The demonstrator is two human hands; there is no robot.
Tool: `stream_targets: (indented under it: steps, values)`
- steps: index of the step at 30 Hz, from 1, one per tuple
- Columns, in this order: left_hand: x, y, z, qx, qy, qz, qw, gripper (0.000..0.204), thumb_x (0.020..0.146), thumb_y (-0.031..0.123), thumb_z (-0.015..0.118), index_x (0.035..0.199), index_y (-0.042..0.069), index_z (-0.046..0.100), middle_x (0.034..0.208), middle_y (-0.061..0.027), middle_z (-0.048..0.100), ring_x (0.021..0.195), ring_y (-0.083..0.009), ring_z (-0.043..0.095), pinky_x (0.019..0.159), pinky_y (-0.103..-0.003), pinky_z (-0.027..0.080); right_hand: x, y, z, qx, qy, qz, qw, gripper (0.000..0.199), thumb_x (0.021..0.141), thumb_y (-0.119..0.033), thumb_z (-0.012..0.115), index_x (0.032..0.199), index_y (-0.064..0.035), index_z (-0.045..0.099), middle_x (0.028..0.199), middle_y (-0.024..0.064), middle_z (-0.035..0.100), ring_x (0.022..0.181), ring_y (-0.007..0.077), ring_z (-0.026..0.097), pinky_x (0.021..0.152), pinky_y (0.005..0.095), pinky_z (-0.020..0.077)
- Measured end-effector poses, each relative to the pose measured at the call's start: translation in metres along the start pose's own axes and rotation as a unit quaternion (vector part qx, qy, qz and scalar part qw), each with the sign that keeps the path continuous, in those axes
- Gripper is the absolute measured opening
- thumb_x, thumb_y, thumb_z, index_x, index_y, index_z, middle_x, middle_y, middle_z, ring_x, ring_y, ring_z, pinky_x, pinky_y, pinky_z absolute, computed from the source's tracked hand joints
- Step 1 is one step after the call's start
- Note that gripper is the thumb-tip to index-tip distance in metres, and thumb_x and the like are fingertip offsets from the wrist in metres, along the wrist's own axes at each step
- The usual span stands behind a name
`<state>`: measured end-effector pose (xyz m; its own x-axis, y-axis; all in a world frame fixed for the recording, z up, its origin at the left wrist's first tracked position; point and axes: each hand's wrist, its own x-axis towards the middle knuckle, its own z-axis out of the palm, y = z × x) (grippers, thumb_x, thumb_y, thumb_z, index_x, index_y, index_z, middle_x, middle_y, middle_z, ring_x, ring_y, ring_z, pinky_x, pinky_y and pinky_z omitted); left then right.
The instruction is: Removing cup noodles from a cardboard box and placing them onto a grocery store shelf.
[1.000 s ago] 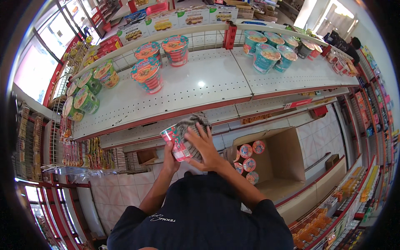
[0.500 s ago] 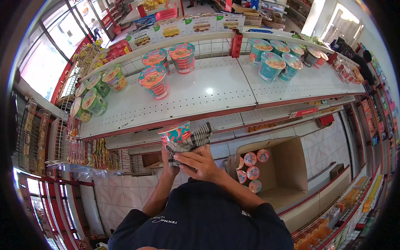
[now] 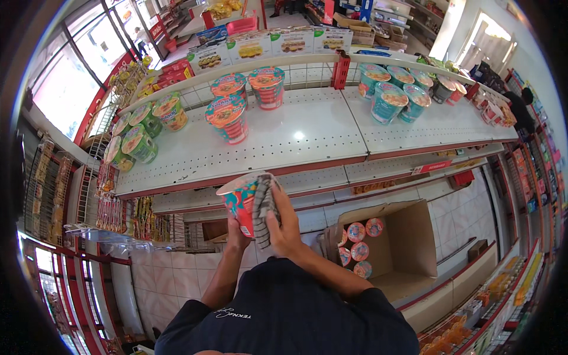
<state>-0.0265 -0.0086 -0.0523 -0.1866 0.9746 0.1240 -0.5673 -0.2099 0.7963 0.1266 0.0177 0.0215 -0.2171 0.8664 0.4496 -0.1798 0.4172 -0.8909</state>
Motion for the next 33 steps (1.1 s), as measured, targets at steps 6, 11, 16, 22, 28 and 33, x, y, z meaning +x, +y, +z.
stream_targets:
  steps: [6,11,16,22,28,33]
  values:
    - [0.003,0.012,0.003,0.020,0.061,-0.051,0.997,0.110,0.074,0.070,0.078,0.147,0.000,0.036,0.143,-0.0145,0.053,0.127,-0.0251,0.058,0.105,-0.041,0.051,0.006,-0.004,-0.007,-0.323,-0.093,-0.267,0.903,0.060,0.075,-0.034,0.083,0.132,-0.0236,0.067,0.154,0.0194,0.043,0.120,0.0350,0.049,0.101,0.0495,0.0368]
    - [0.004,0.013,0.017,0.027,0.044,-0.086,0.995,0.124,0.061,0.081,0.077,0.146,0.000,0.038,0.139,-0.0096,0.055,0.126,-0.0214,0.058,0.105,-0.040,0.050,0.005,0.004,-0.006,-0.278,-0.034,-0.256,0.925,0.058,0.080,-0.027,0.079,0.135,-0.0175,0.064,0.153,0.0218,0.043,0.127,0.0393,0.050,0.107,0.0501,0.0368]
    - [0.007,0.002,0.009,0.057,-0.042,-0.025,0.997,0.121,0.063,0.073,0.081,0.153,0.006,0.034,0.148,-0.0085,0.050,0.133,-0.0236,0.053,0.112,-0.043,0.045,0.008,0.014,-0.017,-0.007,0.008,0.019,1.000,0.063,0.083,-0.011,0.065,0.144,-0.0032,0.050,0.151,0.0258,0.045,0.138,0.0402,0.048,0.114,0.0443,0.0357]
    - [0.026,0.019,0.024,-0.055,0.031,-0.121,0.991,0.090,0.093,0.076,0.043,0.151,0.007,0.038,0.145,-0.0110,0.053,0.130,-0.0277,0.056,0.109,-0.045,0.048,0.005,0.002,-0.003,-0.204,-0.009,-0.151,0.967,0.054,0.078,-0.013,0.073,0.132,-0.0112,0.066,0.149,0.0265,0.046,0.135,0.0436,0.048,0.113,0.0497,0.0360]
    - [0.024,0.046,0.053,-0.154,0.047,-0.140,0.977,0.090,0.092,0.077,0.045,0.153,0.012,0.036,0.148,-0.0091,0.052,0.133,-0.0264,0.054,0.112,-0.042,0.044,-0.005,0.032,-0.007,-0.342,0.018,-0.310,0.887,0.040,0.069,-0.010,0.079,0.108,-0.0097,0.077,0.145,0.0271,0.048,0.125,0.0427,0.052,0.104,0.0501,0.0426]
    - [0.018,0.045,0.045,-0.117,0.050,-0.114,0.985,0.086,0.095,0.073,0.045,0.154,0.012,0.035,0.152,-0.0068,0.047,0.139,-0.0243,0.047,0.117,-0.042,0.036,0.003,0.024,-0.004,-0.261,0.102,-0.193,0.940,0.040,0.065,-0.006,0.080,0.106,-0.0098,0.078,0.133,0.0198,0.056,0.117,0.0369,0.054,0.098,0.0437,0.0455]
